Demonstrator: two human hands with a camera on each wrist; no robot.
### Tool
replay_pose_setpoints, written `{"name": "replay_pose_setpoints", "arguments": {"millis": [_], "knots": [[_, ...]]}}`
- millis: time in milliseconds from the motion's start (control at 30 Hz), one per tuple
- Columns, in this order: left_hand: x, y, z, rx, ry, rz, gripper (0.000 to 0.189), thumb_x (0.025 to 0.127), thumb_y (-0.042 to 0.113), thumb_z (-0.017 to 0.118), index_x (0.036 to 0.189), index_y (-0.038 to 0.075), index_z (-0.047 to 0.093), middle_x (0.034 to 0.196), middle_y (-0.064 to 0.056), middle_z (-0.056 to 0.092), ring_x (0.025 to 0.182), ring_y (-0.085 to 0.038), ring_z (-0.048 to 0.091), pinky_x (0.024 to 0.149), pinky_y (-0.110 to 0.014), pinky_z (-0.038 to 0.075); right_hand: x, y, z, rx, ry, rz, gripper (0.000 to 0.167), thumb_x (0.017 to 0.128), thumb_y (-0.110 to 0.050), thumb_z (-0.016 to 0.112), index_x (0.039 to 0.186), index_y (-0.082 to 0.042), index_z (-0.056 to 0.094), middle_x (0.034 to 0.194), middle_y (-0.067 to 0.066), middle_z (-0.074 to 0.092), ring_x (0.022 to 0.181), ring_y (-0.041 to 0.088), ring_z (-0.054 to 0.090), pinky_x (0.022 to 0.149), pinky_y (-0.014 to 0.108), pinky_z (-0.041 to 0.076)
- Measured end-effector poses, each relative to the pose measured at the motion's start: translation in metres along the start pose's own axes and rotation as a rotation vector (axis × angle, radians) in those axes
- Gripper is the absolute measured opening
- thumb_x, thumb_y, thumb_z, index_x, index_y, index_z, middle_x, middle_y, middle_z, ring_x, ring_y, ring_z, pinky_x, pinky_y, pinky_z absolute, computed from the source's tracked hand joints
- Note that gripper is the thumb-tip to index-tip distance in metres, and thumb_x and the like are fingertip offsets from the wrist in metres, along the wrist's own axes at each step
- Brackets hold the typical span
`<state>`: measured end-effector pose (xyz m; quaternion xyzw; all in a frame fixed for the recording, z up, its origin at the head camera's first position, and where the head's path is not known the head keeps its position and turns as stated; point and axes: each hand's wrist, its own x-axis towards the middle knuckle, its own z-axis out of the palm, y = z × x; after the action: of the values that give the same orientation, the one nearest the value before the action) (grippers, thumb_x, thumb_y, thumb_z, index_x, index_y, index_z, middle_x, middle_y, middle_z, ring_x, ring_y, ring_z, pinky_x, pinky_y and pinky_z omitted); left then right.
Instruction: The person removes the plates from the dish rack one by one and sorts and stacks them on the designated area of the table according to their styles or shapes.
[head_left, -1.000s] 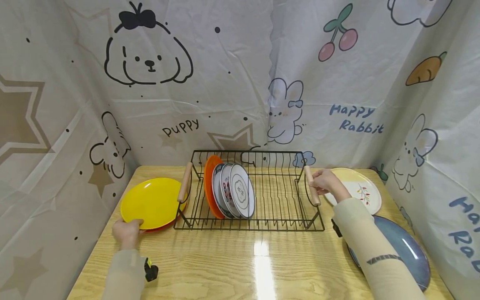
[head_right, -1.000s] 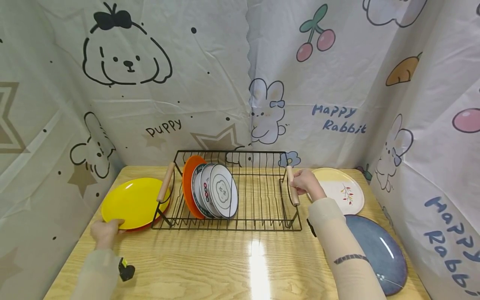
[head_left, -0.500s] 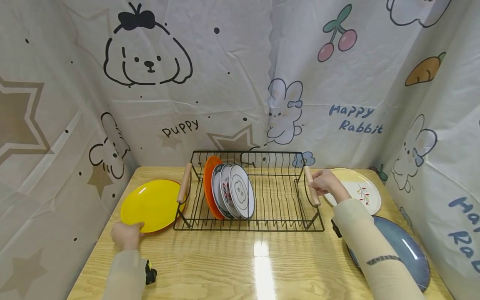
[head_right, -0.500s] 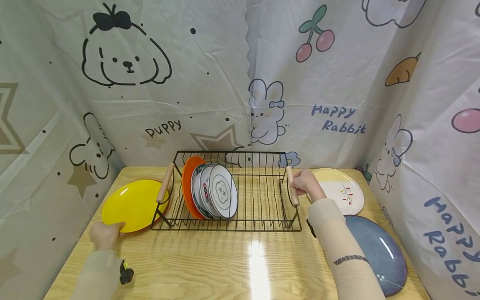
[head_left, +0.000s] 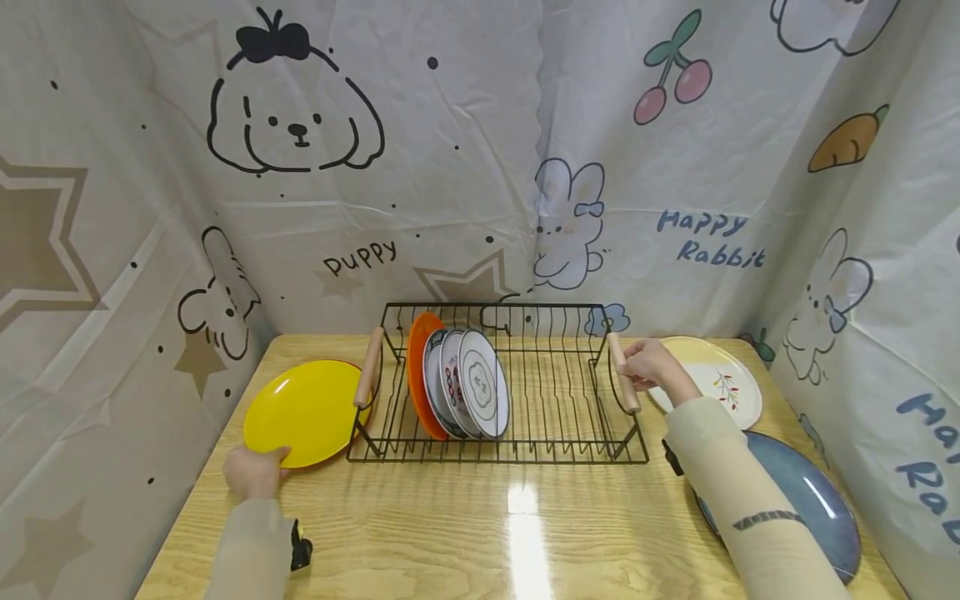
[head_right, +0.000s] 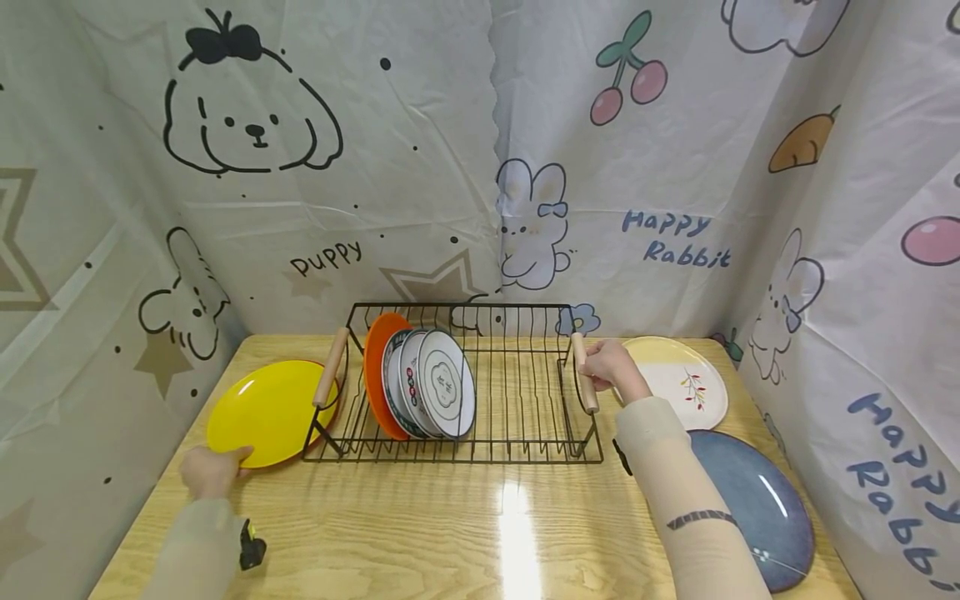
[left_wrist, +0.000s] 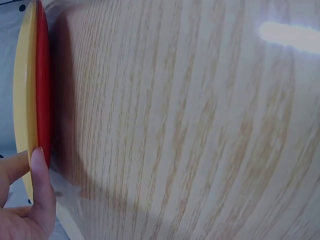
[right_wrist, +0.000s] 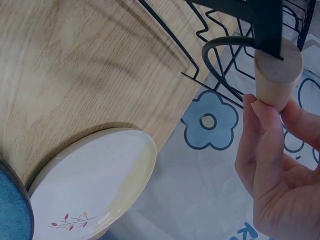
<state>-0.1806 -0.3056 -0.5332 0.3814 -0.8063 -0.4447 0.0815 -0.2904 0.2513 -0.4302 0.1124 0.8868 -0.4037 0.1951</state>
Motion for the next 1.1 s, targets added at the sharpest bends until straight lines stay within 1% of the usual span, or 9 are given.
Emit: {"name": "replay_pose_setpoints", "arguments": {"millis": [167, 333, 633, 733, 833, 933, 1000, 1067, 1100], "knots": [[0.0, 0.0, 0.0, -0.003, -0.017, 0.005, 0.049, 0.078, 0.005, 0.069, 0.111, -0.023, 0.044, 0.073, -0.028, 0.059, 0.042, -0.018, 0.059, 0.039, -0.023, 0.049, -0.002, -0.001, 0.0, -0.002, 0.001, 0.002, 0.041, 0.089, -0.007, 0.056, 0.123, 0.013, 0.044, 0.095, 0.02, 0.056, 0.069, 0.017, 0.057, 0.058, 0.028, 0.055], [-0.003, 0.002, 0.001, 0.033, -0.022, 0.007, 0.05, 0.08, 0.009, 0.068, 0.11, -0.022, 0.044, 0.064, -0.022, 0.059, 0.044, -0.02, 0.06, 0.039, -0.021, 0.047, -0.001, 0.0, 0.001, -0.006, 0.003, -0.004, 0.041, 0.088, -0.007, 0.056, 0.123, 0.013, 0.044, 0.094, 0.019, 0.057, 0.068, 0.017, 0.057, 0.058, 0.028, 0.055], [-0.007, 0.006, 0.002, 0.04, -0.038, 0.021, 0.052, 0.081, 0.011, 0.067, 0.112, -0.022, 0.041, 0.075, -0.027, 0.056, 0.044, -0.02, 0.06, 0.039, -0.02, 0.045, -0.002, 0.001, 0.001, -0.014, 0.004, -0.009, 0.042, 0.088, -0.007, 0.056, 0.123, 0.014, 0.043, 0.093, 0.02, 0.057, 0.068, 0.017, 0.057, 0.058, 0.028, 0.055], [-0.007, 0.006, 0.002, 0.04, -0.044, 0.03, 0.053, 0.082, 0.011, 0.067, 0.111, -0.023, 0.04, 0.069, -0.024, 0.056, 0.044, -0.021, 0.06, 0.039, -0.02, 0.045, -0.001, 0.001, 0.001, -0.012, 0.003, -0.011, 0.042, 0.088, -0.006, 0.056, 0.123, 0.014, 0.043, 0.095, 0.02, 0.057, 0.069, 0.017, 0.057, 0.058, 0.028, 0.055], [-0.006, 0.006, 0.002, 0.067, -0.045, 0.048, 0.051, 0.082, 0.013, 0.066, 0.109, -0.024, 0.043, 0.061, -0.02, 0.057, 0.047, -0.026, 0.061, 0.045, -0.026, 0.05, -0.001, 0.001, 0.001, -0.012, 0.0, -0.012, 0.043, 0.088, -0.006, 0.056, 0.124, 0.014, 0.043, 0.095, 0.021, 0.056, 0.069, 0.017, 0.057, 0.058, 0.028, 0.055], [-0.004, 0.006, 0.001, 0.131, -0.039, 0.087, 0.052, 0.084, 0.016, 0.062, 0.108, -0.026, 0.044, 0.077, -0.028, 0.057, 0.072, -0.037, 0.061, 0.068, -0.041, 0.052, -0.001, 0.001, 0.001, -0.014, 0.001, -0.009, 0.043, 0.088, -0.006, 0.056, 0.124, 0.014, 0.042, 0.097, 0.021, 0.056, 0.069, 0.017, 0.057, 0.058, 0.028, 0.055], [-0.002, 0.009, -0.001, 0.183, -0.031, 0.117, 0.055, 0.085, 0.019, 0.059, 0.11, -0.027, 0.042, 0.096, -0.039, 0.049, 0.093, -0.05, 0.048, 0.079, -0.052, 0.047, -0.001, 0.0, 0.0, -0.014, 0.0, -0.009, 0.043, 0.088, -0.007, 0.056, 0.124, 0.014, 0.042, 0.097, 0.022, 0.056, 0.069, 0.017, 0.057, 0.058, 0.028, 0.055], [0.0, 0.016, -0.004, 0.242, -0.029, 0.147, 0.06, 0.086, 0.022, 0.056, 0.118, -0.025, 0.038, 0.112, -0.042, 0.036, 0.103, -0.053, 0.036, 0.087, -0.062, 0.036, -0.001, 0.0, 0.0, -0.013, 0.001, -0.006, 0.043, 0.088, -0.007, 0.056, 0.125, 0.013, 0.042, 0.099, 0.022, 0.056, 0.07, 0.018, 0.057, 0.058, 0.028, 0.055], [0.001, 0.021, -0.006, 0.257, -0.035, 0.16, 0.062, 0.087, 0.024, 0.055, 0.121, -0.024, 0.035, 0.116, -0.043, 0.033, 0.107, -0.054, 0.032, 0.089, -0.064, 0.034, -0.002, 0.0, 0.0, -0.012, 0.0, -0.007, 0.043, 0.089, -0.007, 0.056, 0.125, 0.013, 0.042, 0.099, 0.022, 0.056, 0.07, 0.018, 0.057, 0.059, 0.028, 0.055]]}}
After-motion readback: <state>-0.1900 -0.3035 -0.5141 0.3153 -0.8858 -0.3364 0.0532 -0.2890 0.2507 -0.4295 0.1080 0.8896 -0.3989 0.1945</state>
